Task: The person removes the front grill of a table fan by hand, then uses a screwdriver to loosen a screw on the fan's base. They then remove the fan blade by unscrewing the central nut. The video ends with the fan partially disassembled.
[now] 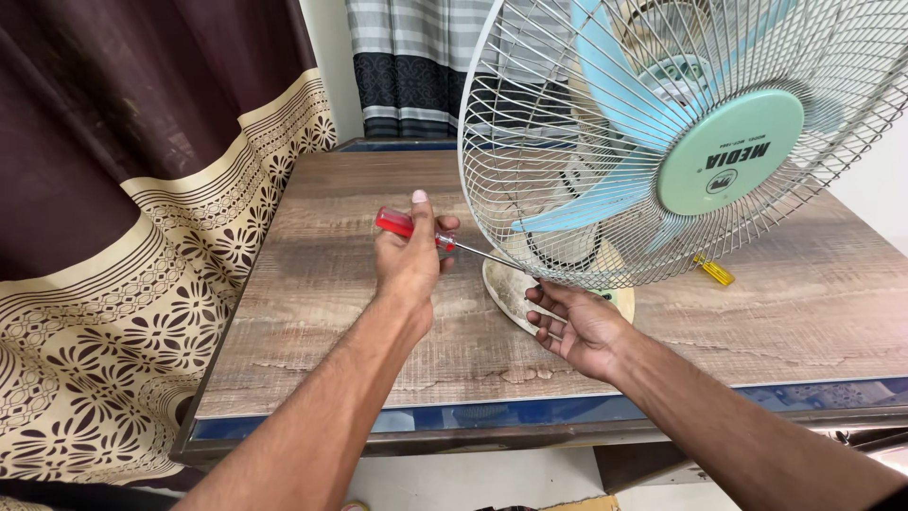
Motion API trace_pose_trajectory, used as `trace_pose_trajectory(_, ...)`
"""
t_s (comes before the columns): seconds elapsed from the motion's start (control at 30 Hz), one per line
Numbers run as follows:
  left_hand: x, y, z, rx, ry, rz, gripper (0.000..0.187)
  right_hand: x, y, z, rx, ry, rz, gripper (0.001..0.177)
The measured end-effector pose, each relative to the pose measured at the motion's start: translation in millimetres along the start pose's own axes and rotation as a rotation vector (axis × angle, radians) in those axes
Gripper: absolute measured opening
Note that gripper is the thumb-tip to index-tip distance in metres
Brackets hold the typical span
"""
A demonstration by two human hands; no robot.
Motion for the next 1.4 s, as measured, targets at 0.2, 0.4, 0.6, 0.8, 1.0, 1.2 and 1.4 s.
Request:
trace_pose_trajectory(0.2,-2.9,11.2,-0.6,-0.093,0.116,0.101,0.037,-4.4,-2.0,7.0,0.042,-0.008,0.046,0.016)
trace_pose_trajectory(0.4,3.2,15.8,11.3,-0.173,0.063,0.082,0.035,-4.7,-1.2,7.9,0.032,-0.003,0.037,0.016)
trace_pose_trajectory(0.6,3.2,14.3,7.1,0.026,0.060,-0.146,0.031,-4.1,3.3,4.6,0.034,0.008,0.032,0.016)
trace_pose_trajectory(0.8,-0.1,2.7,8.0,0.134,-0.075,-0.144,0.038,-3.9,7.1,2.7,0.039,0.014,0.042,0.016)
trace_pose_trajectory(1.0,-5.2,10.5,10.1,0.167,0.107,-0.192,0.048,-4.7,4.1,2.9,0.021,0.021,0.048,0.016)
trace_pose_trajectory(1.2,-6.0,10.1,10.2,0.047,0.030,-0.083,0.031,-5.6,-4.4,5.7,0.032,0.007,0.058,0.015)
trace_pose_trajectory(1.4,-2.3,14.5,17.6,-0.024,0.196,-0.153,0.056,-5.7,-2.6,5.3,0.015,0.006,0.054,0.015)
Point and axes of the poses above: each hand's wrist, its own z-axis away from the middle knuckle, its own y-axis out of the back of the hand, x = y × z, the point moved 3 cm from there along -z, towards the middle knuckle, and after that the axes turned 3 degrees about -y, right-handed, at the moved point
